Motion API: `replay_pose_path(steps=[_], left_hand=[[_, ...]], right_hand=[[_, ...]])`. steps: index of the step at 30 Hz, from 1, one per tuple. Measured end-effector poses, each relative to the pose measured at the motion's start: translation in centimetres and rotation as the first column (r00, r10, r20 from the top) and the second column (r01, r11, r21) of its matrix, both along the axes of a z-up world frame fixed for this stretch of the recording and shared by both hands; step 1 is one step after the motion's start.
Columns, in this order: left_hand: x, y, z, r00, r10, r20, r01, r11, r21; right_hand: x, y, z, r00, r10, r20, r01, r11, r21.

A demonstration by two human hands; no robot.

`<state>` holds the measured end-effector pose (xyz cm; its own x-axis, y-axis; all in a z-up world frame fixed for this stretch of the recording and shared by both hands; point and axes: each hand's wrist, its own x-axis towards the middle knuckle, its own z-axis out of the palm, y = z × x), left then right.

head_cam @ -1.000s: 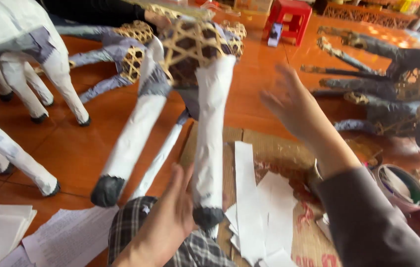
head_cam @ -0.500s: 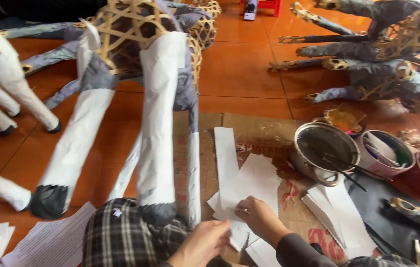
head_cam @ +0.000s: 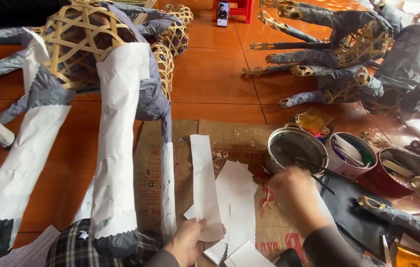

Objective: Tearing strips of paper and pasting them onto a bamboo animal frame to cover it.

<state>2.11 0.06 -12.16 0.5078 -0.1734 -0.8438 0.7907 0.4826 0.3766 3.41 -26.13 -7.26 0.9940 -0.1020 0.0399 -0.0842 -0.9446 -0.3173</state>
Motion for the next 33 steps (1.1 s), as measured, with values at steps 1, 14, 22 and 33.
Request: replay_pose_path(steps=[1, 14, 22, 33], left_hand=[[0.0, 0.2, -0.2, 0.998, -0.044, 0.035, 0.044, 0.999, 0.012], [-2.5, -0.5, 2.0, 0.981, -0.189, 0.045, 0.185, 0.980, 0.075], [-4.7, 1.7, 1.3, 0.988, -0.156, 0.010, 0.156, 0.987, -0.030], [-4.4, 2.4, -2.0, 0.987, -0.143, 0.071, 0.153, 0.973, -0.174]], right_hand=[[0.6, -2.1, 1.2, 0.974, -0.221, -0.044, 0.208, 0.958, -0.199], [-5.4, -1.1, 5.9, 0.866, -0.465, -0.187, 0.458, 0.885, -0.083], [-4.4, -3.0, -1.5, 0.719, -0.278, -0.638, 0.663, -0.004, 0.749], [0.5, 6.9, 1.9, 0.837, -0.205, -0.507, 0.525, 0.560, 0.641]])
